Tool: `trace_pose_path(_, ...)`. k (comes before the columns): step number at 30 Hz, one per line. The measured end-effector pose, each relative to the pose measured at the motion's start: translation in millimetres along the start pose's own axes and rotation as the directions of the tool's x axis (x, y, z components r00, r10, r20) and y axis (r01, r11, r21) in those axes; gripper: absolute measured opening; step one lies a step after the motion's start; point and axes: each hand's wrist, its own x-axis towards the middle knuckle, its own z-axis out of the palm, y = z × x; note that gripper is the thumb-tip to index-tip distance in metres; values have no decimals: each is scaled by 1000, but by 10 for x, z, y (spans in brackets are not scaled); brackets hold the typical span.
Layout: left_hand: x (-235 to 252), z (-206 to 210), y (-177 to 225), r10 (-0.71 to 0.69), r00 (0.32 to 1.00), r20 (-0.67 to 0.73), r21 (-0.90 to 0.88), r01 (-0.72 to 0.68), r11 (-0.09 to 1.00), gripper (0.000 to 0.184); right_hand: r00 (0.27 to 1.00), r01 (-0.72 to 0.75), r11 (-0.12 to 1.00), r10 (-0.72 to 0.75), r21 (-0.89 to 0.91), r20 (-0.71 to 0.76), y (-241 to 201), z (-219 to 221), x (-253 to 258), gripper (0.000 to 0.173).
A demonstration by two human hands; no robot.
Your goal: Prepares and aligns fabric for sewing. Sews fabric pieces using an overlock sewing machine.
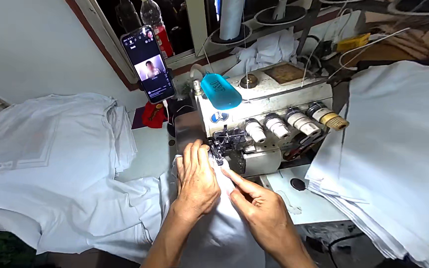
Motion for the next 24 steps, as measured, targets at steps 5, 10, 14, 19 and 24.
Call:
trace_pose_path(5,201,-19,-18,-21,998,55,65,17,998,38,984,-161,981,168,106,-62,-15,10,128,47)
trace_pose_path(10,216,6,-47,-6,1000,6,80,6,997,40,959,-227,947,259,230,-120,-51,35,94,25)
trace_pose_path(14,241,11,-47,-29,1000,12,134,27,991,42,955,-210,936,258,281,-146,-30,70,107,13)
trace_pose_path(19,377,12,-105,-178,984,26,146,172,974,50,930,-267,931,317,249,-186,-69,129,207,14)
trace_pose_path(24,-572,-342,-483,-403,839,367,-266,509,818,89,956,-286,923,291,258,18,48,-46,-53,23)
